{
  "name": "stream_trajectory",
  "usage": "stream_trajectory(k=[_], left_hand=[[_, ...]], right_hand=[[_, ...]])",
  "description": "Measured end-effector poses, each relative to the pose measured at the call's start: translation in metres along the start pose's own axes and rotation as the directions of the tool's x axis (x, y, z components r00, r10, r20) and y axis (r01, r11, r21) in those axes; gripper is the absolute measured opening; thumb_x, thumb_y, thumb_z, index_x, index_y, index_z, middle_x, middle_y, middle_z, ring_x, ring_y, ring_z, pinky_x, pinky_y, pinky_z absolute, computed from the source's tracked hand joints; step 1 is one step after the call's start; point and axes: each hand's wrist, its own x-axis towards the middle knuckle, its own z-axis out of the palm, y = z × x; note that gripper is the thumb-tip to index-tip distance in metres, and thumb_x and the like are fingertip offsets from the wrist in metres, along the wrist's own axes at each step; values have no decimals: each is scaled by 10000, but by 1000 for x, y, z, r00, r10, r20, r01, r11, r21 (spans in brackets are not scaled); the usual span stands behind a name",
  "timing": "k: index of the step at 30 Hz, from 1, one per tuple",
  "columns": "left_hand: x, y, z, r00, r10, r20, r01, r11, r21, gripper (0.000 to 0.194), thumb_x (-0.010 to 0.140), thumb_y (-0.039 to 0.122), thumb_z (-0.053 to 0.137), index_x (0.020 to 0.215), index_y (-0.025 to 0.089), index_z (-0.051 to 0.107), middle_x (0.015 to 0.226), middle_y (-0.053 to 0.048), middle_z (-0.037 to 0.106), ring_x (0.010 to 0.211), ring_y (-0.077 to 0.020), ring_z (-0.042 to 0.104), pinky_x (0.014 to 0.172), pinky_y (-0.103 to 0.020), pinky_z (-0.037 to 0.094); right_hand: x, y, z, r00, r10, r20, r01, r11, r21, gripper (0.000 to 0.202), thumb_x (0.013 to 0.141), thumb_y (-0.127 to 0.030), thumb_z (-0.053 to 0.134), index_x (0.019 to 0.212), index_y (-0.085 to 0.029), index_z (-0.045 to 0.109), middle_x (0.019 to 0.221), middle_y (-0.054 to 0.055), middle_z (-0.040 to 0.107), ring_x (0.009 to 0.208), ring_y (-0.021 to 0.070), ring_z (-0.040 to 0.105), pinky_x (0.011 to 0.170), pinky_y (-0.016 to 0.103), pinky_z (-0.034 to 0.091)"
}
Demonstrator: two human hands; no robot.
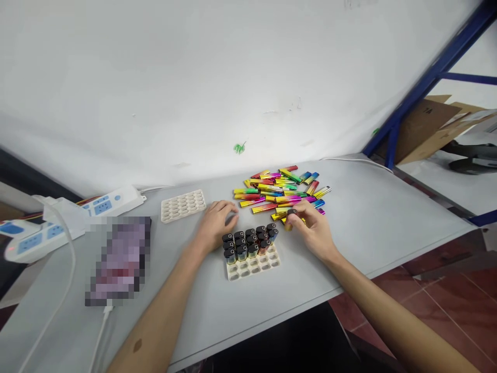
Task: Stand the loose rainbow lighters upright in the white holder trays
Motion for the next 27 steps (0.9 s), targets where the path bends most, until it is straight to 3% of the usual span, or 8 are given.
stream_trajectory(k=[5,11,16,27], left_hand=[[0,1,-1,1000,2,12,-2,1000,-9,169,914,281,517,1014,227,642,1195,-53,651,1111,-261,552,986,-439,440],[0,0,-1,1000,-2,20,2,1000,-7,177,911,279,519,1023,218,642,1184,-60,651,1110,-265,544,990,-444,437],[0,0,-1,1000,5,17,-5,1000,-19,176,914,283,515,1018,219,642,1188,-61,650,1122,-264,544,996,-441,435],[-1,0,-1,1000,5,22,-5,1000,-20,186,913,290,510,1023,220,643,1192,-62,650,1116,-265,544,989,-446,436]], right_hand=[[-19,-6,2,993,113,-39,-103,975,196,187,888,-414,647,922,-230,627,777,-3,592,620,127,578,585,287,491],[-28,-9,8,975,220,34,-218,913,344,242,818,-418,728,903,-225,610,687,-22,634,564,147,628,570,309,541],[-32,-5,13,972,202,118,-228,932,281,239,788,-365,769,940,-223,652,731,-5,668,637,155,638,614,303,528],[-35,-6,13,991,84,101,-100,982,162,182,802,-320,765,941,-239,679,866,5,639,729,139,610,657,278,501]])
